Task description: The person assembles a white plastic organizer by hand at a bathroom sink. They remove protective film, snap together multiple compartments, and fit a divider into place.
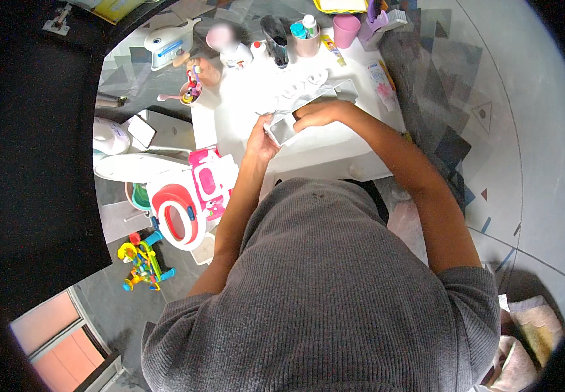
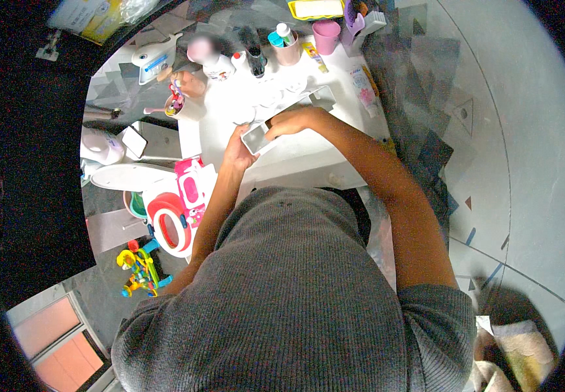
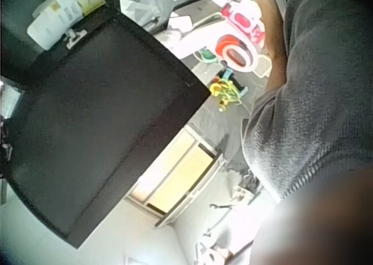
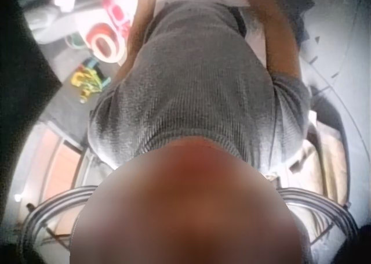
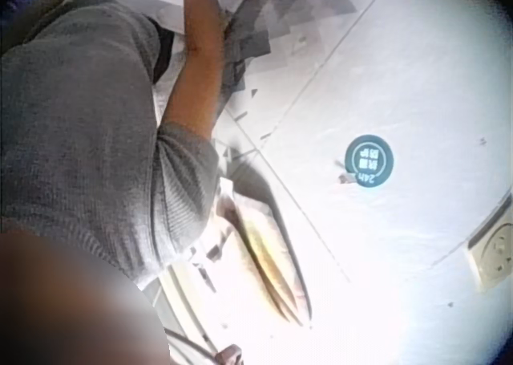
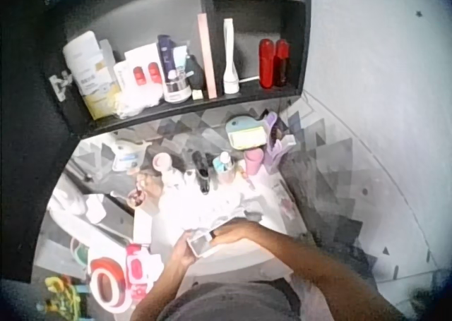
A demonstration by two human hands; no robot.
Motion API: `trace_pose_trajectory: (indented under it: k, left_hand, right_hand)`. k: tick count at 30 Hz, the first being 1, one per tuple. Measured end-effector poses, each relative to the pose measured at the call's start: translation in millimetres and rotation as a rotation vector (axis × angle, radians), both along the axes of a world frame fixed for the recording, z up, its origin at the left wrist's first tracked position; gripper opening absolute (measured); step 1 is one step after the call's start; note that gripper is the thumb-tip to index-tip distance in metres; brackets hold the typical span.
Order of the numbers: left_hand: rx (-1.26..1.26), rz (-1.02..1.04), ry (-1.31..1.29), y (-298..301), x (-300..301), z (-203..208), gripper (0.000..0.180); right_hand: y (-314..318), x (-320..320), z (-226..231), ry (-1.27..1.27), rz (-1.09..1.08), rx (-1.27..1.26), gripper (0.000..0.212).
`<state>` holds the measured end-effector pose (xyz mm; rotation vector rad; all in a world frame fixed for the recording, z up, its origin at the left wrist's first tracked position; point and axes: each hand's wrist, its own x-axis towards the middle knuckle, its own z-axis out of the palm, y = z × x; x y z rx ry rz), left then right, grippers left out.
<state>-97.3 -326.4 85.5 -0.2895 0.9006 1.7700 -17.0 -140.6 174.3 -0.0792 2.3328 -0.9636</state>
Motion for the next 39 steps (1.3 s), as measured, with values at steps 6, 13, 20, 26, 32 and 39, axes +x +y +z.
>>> trace_pose_trajectory:
  k: [6,13,20,26,32,39]
  left_hand:
    - [-0.017,-0.026,0.003,5,2,6,0.032]
    - [-0.053,0.029,-0.022,2,-2,-6,0.031]
    - [-0.031,0.048,0.025,2,5,13,0.034]
    - [-0.086,0.114,0.087,12,12,19,0.036]
    - [-0.018,0.093,0.109,10,7,14,0.036]
    - [-0.017,0.101,0.062,3,10,14,0.03]
  right_hand:
    - [12,-6,-49,0.101,0.043,-0.019,0.035]
    - [-13,-6,-43,0.238,-0.122,0.197,0.039]
    - [-18,7,-17,0.341,-0.272,0.35,0.046]
    - [-7,-10,-66,0.444,-0.199,0.465,0.047]
    - [-3,-20,-87,0.41,-0.138,0.513,0.042]
    - [-17,-9,-17,0.271,-0.129,0.266,0.038]
